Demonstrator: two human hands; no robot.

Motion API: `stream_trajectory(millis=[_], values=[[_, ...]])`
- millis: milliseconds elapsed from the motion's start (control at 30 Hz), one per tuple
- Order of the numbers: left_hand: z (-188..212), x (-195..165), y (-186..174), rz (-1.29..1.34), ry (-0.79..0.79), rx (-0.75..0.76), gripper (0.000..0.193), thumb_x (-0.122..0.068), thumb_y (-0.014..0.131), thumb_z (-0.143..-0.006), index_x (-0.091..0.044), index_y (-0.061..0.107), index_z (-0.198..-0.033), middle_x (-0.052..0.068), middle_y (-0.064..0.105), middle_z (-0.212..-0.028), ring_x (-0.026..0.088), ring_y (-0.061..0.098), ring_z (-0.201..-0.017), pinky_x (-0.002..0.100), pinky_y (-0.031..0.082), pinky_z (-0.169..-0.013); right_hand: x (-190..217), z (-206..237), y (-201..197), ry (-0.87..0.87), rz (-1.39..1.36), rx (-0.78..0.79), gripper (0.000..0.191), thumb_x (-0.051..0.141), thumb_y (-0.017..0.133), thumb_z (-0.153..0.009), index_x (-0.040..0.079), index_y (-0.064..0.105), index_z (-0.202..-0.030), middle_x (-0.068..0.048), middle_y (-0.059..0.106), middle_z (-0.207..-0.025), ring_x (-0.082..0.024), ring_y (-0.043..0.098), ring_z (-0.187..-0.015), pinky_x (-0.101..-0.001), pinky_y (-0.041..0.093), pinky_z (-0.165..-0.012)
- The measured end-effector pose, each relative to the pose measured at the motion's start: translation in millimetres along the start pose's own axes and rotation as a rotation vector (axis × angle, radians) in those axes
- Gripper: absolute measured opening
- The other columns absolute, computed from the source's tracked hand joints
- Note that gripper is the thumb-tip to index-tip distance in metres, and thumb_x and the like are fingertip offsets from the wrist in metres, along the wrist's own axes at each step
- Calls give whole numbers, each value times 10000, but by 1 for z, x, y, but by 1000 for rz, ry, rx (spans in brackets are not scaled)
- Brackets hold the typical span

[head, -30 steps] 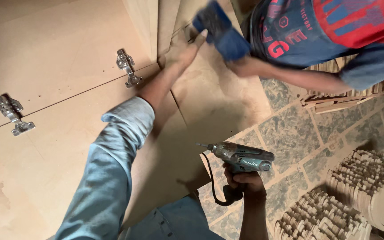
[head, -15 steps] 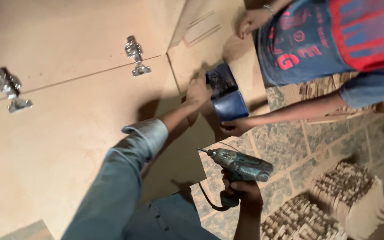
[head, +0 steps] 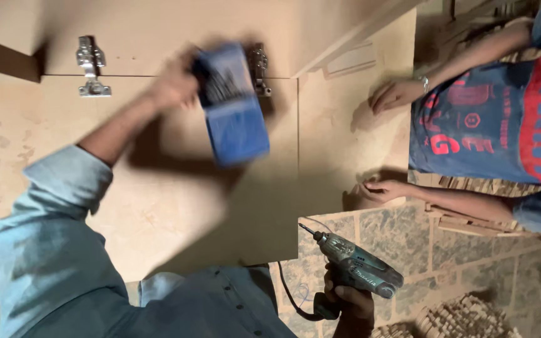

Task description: The person sands the edges and surfaces of a wooden cabinet with an angle grinder, then fits a cabinet door against the carcass and aligns it. They then use a cordless drill to drive screws and secure hinge plates onto the door and cabinet, taking screws from a blue case.

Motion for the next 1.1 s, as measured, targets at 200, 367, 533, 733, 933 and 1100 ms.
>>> stream_trajectory(millis=[200, 367, 533, 733, 933, 1100], values=[[-54, 47, -84, 342, -79, -483, 423, 11, 419, -928, 67, 332, -1338, 228, 704, -825, 241, 687, -463, 358, 530, -355, -1, -20, 16, 18, 38, 67, 657, 27, 665, -623, -126, 529, -1248, -180, 660, -929, -222, 618, -662, -284, 458, -495], [-66, 76, -94, 206, -141, -613, 419, -83, 531, -956, 134, 368, -1276, 262, 682, -957, 334, 744, -565, 415, 583, -475, 5, -20, 38, 65, 96, 120, 639, 31, 680, -669, -159, 550, -1265, -194, 630, -847, -232, 598, -617, -289, 474, -541], [-42, 74, -101, -732, 212, -843, 604, -267, 773, -842, 83, 513, -1260, 276, 682, -993, 435, 680, -899, 525, 538, -747, 12, -22, 59, 79, 116, 145, 632, 36, 689, -660, -146, 556, -1251, -187, 630, -836, -225, 588, -603, -283, 464, -530], [-31, 32, -83, -883, 807, -656, 256, -272, 759, -842, -105, 707, -1030, 118, 718, -1026, 314, 689, -980, 461, 521, -878, 16, -30, 79, 73, 166, 166, 627, 35, 700, -671, -142, 557, -1256, -170, 618, -821, -217, 579, -613, -280, 458, -532], [12, 21, 49, 114, 512, -325, 147, -134, 611, -1008, -9, 641, -938, 205, 685, -884, 341, 696, -830, 443, 559, -787, 17, -32, 96, 88, 183, 231, 608, 31, 704, -698, -129, 556, -1266, -164, 616, -833, -209, 576, -620, -286, 463, -549], [45, 30, 111, 403, 489, -396, 200, -76, 563, -1044, -33, 626, -1228, 208, 688, -1122, 335, 671, -997, 430, 540, -884, 13, -30, 103, 136, 180, 147, 613, 29, 692, -670, -117, 574, -1254, -149, 618, -834, -209, 586, -622, -293, 481, -545]])
Point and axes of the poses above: each hand's wrist, its own z-axis away from the middle knuckle, its own y-axis out of the palm, x = y × z, the point moved 2 cm from there along -z, towards the middle knuckle
